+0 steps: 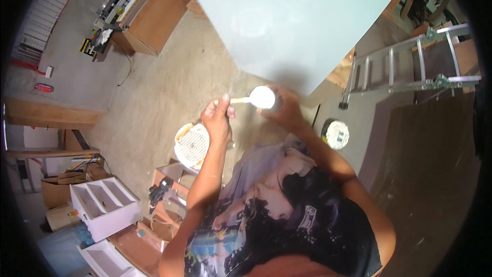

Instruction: The person sands the edges of a white cabinet with sandpaper, wipes the surface with a cloth, and applies a white substance to the edges using a small brush. The person then wipes the edges again with a cloth.

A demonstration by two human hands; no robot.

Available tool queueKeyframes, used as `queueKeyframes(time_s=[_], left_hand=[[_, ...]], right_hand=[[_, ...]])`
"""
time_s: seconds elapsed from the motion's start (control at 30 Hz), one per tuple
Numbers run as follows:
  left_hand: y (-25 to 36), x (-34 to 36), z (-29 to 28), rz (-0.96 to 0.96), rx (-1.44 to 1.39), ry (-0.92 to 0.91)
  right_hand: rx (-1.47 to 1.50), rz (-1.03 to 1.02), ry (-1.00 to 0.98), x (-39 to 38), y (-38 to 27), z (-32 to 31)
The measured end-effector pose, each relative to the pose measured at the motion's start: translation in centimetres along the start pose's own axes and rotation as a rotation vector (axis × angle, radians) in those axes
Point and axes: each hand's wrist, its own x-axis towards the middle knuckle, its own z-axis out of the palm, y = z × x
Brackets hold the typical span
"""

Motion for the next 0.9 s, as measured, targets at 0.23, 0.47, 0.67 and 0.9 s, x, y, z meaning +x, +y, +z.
queueKeyframes(time_s=[0.23, 0.47, 0.67, 0.9], left_hand=[[2.0, -2.5, 4.2, 0.134, -0.417, 0.015], [10.8, -6.5, 15.2, 0.829, -0.113, -0.114], [14.9, -6.4, 22.1, 1.211, 0.158, -0.026], [14.2, -4.5, 24.0, 1.319, 0.302, 0.064]], right_hand=[[0.215, 0.034, -0.266, 3.4, 1.9, -7.1], [0.194, 0.066, -0.55, 4.3, 2.4, -9.7], [0.244, 0.039, -0.624, 4.4, 4.9, -9.7], [0.214, 0.042, -0.647, 5.3, 4.5, -11.1]])
